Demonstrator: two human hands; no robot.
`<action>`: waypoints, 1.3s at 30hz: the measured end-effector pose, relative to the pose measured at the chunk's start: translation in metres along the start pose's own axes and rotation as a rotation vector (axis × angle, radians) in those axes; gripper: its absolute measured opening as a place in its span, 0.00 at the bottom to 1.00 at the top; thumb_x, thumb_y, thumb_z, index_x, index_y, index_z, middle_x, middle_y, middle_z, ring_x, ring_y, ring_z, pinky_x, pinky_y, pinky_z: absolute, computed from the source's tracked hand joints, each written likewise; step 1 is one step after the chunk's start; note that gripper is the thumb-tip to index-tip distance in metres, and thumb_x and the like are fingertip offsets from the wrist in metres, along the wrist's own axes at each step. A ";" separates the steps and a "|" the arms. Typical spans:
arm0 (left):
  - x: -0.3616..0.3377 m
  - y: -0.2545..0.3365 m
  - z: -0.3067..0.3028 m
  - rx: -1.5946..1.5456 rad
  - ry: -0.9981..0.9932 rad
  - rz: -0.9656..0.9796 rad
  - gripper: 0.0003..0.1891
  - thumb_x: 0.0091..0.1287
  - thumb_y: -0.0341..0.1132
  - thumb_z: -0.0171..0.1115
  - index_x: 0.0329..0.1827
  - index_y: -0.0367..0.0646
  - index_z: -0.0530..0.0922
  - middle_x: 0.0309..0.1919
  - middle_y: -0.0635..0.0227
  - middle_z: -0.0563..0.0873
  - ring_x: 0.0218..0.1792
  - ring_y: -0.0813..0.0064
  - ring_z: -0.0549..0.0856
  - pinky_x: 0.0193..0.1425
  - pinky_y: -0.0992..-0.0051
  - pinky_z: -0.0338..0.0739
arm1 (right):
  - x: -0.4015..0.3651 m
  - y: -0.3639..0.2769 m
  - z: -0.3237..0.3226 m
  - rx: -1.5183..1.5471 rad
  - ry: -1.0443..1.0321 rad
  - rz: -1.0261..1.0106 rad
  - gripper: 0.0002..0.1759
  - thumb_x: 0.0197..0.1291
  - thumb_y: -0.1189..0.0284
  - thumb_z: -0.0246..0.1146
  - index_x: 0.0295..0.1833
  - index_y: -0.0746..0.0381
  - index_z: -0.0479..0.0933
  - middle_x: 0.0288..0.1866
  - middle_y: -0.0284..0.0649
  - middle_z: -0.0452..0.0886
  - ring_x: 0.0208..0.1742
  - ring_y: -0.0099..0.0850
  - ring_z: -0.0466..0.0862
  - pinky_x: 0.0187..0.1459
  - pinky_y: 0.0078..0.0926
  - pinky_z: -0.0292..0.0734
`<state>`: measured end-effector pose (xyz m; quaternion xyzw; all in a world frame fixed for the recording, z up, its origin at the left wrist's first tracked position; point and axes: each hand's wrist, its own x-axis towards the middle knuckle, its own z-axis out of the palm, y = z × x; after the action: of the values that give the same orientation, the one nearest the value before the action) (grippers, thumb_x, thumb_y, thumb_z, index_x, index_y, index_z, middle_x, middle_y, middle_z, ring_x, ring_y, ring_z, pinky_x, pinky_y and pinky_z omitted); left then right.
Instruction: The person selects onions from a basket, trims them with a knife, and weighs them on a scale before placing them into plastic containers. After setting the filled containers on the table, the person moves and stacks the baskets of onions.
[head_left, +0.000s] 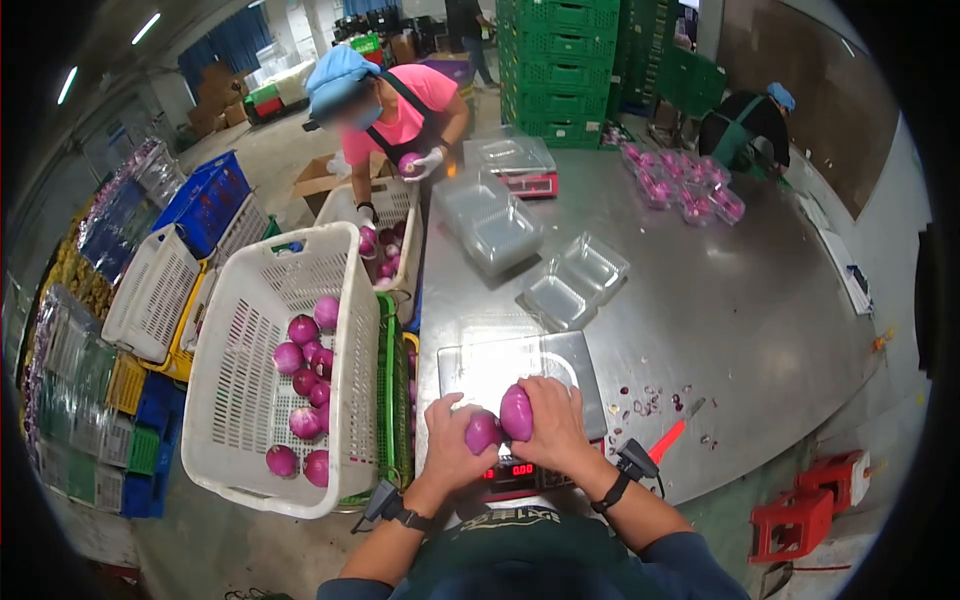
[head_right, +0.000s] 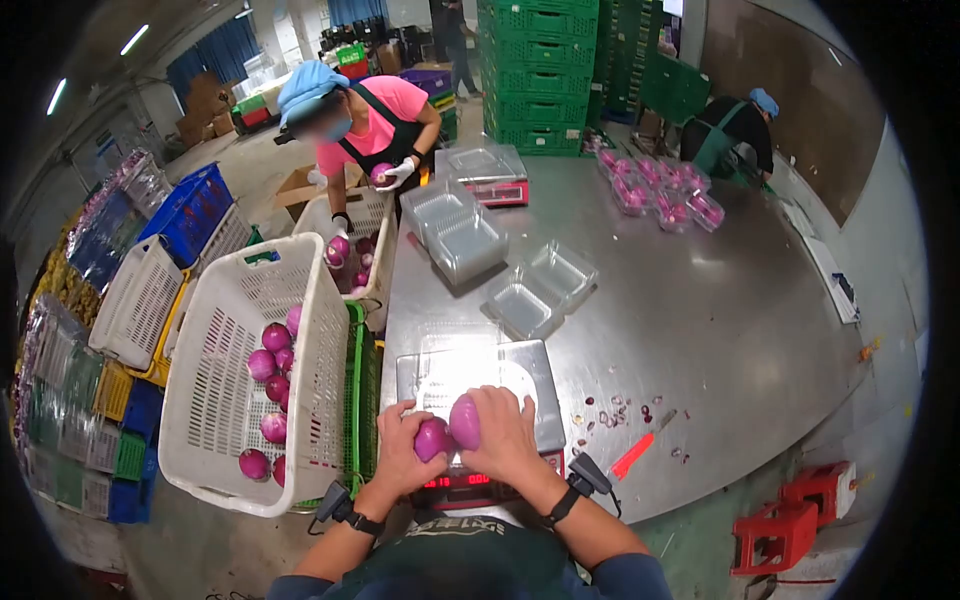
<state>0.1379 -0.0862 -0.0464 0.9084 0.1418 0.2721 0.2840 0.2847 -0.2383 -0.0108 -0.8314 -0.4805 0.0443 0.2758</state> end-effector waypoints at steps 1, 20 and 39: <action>-0.002 0.000 -0.001 -0.044 -0.003 -0.042 0.33 0.46 0.38 0.76 0.59 0.43 0.78 0.63 0.44 0.71 0.65 0.42 0.70 0.71 0.48 0.66 | 0.000 -0.001 -0.003 0.018 -0.014 0.019 0.50 0.37 0.61 0.77 0.71 0.55 0.66 0.68 0.44 0.73 0.73 0.47 0.69 0.70 0.72 0.56; -0.070 0.001 -0.013 -1.157 0.000 -0.911 0.25 0.66 0.28 0.71 0.63 0.40 0.69 0.41 0.60 0.84 0.30 0.67 0.85 0.31 0.69 0.82 | 0.064 0.079 0.002 0.988 0.024 0.649 0.45 0.56 0.73 0.73 0.79 0.66 0.64 0.56 0.46 0.82 0.51 0.37 0.83 0.50 0.35 0.81; -0.054 -0.008 -0.013 -1.166 0.072 -1.022 0.06 0.66 0.19 0.58 0.38 0.38 0.71 0.30 0.55 0.85 0.25 0.70 0.86 0.20 0.76 0.73 | -0.068 0.064 0.012 0.917 -0.254 0.537 0.28 0.66 0.79 0.62 0.69 0.80 0.69 0.34 0.44 0.88 0.32 0.28 0.88 0.33 0.23 0.82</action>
<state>0.0858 -0.0966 -0.0651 0.4248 0.3863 0.1673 0.8015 0.2938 -0.3139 -0.0655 -0.7074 -0.2120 0.4182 0.5290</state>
